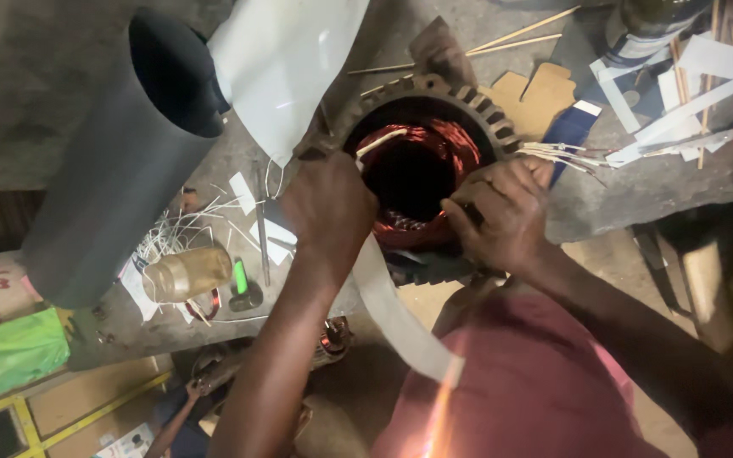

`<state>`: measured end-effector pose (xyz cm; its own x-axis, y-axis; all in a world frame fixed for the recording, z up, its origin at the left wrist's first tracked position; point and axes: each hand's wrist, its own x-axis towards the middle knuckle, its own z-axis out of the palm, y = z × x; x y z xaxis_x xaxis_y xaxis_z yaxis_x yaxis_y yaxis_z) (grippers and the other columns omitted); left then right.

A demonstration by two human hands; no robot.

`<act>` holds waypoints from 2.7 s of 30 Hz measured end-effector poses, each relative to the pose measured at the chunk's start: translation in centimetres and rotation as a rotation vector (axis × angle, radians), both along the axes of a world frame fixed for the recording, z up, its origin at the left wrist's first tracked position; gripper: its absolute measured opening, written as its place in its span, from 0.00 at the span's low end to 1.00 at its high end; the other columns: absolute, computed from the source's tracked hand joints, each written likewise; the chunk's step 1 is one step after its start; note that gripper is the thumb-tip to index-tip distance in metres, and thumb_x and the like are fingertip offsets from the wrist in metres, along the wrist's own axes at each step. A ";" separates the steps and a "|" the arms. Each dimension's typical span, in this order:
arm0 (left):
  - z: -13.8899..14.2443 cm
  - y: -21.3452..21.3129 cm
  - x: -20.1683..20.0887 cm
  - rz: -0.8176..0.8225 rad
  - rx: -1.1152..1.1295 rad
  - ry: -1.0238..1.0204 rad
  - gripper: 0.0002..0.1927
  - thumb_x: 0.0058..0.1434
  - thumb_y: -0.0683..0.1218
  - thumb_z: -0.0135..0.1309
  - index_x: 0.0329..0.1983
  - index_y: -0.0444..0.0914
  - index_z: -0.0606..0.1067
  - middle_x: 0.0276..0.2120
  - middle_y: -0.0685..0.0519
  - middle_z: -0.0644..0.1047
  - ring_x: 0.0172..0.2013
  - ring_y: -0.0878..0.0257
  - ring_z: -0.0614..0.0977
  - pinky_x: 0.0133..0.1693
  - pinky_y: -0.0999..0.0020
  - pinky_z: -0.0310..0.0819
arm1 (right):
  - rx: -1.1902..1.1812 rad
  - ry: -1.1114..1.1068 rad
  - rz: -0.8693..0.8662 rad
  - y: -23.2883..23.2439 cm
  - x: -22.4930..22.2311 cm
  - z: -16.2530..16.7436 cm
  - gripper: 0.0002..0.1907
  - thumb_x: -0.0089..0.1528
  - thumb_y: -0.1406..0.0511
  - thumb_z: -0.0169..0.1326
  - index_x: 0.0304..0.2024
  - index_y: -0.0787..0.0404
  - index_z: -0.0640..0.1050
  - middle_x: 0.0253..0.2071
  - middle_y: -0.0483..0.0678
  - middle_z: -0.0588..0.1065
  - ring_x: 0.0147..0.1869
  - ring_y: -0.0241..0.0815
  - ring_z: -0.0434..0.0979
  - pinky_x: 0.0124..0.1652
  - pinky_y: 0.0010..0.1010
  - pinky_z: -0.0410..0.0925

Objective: The person places white insulating paper into the slots of a copper-wound motor stator. They use scissors to cut a sheet of black insulating material and then insert the cut piece into the stator slots. The person continues to adjust and insert additional white paper into the stator.

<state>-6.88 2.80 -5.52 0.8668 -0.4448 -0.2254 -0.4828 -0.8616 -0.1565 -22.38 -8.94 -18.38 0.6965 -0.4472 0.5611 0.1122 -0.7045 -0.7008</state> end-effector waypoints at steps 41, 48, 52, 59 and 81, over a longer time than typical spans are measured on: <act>-3.1 6.5 2.9 0.167 -0.492 0.404 0.16 0.55 0.47 0.53 0.44 0.35 0.77 0.37 0.34 0.80 0.41 0.36 0.82 0.46 0.44 0.75 | 0.101 0.418 0.028 2.4 -17.2 5.0 0.25 0.46 0.65 0.71 0.46 0.58 0.82 0.48 0.47 0.81 0.52 0.44 0.82 0.52 0.32 0.73; -2.4 7.6 3.1 0.039 -0.577 0.391 0.17 0.59 0.51 0.51 0.45 0.36 0.77 0.40 0.36 0.80 0.42 0.36 0.81 0.46 0.43 0.74 | -0.023 0.515 0.067 6.2 -18.1 3.7 0.24 0.45 0.61 0.71 0.44 0.60 0.82 0.46 0.51 0.80 0.51 0.50 0.79 0.50 0.40 0.70; -1.9 8.0 3.9 -0.015 -0.651 0.410 0.17 0.59 0.53 0.53 0.45 0.38 0.78 0.38 0.37 0.81 0.41 0.38 0.82 0.44 0.44 0.76 | 0.007 0.624 -0.026 8.8 -19.3 2.1 0.21 0.46 0.61 0.71 0.40 0.59 0.84 0.45 0.50 0.81 0.50 0.49 0.79 0.47 0.39 0.72; -1.9 7.5 5.4 0.016 -0.585 0.384 0.14 0.61 0.53 0.55 0.42 0.39 0.80 0.37 0.39 0.82 0.41 0.38 0.82 0.43 0.43 0.75 | 0.109 0.621 -0.079 9.5 -18.1 0.1 0.19 0.47 0.62 0.70 0.41 0.60 0.84 0.44 0.50 0.81 0.50 0.48 0.81 0.49 0.39 0.72; 10.2 10.8 6.7 -0.826 -0.664 0.278 0.39 0.70 0.65 0.50 0.67 0.28 0.66 0.53 0.38 0.77 0.51 0.44 0.81 0.56 0.41 0.67 | -0.630 0.180 0.041 6.4 6.8 10.6 0.20 0.54 0.70 0.64 0.50 0.57 0.82 0.51 0.49 0.78 0.48 0.53 0.79 0.43 0.40 0.73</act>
<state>-0.14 13.57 4.69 0.2012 -0.9706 0.1324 -0.8972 -0.1284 0.4227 -15.60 -2.53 -7.83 0.8132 -0.0422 0.5805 0.0672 -0.9839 -0.1656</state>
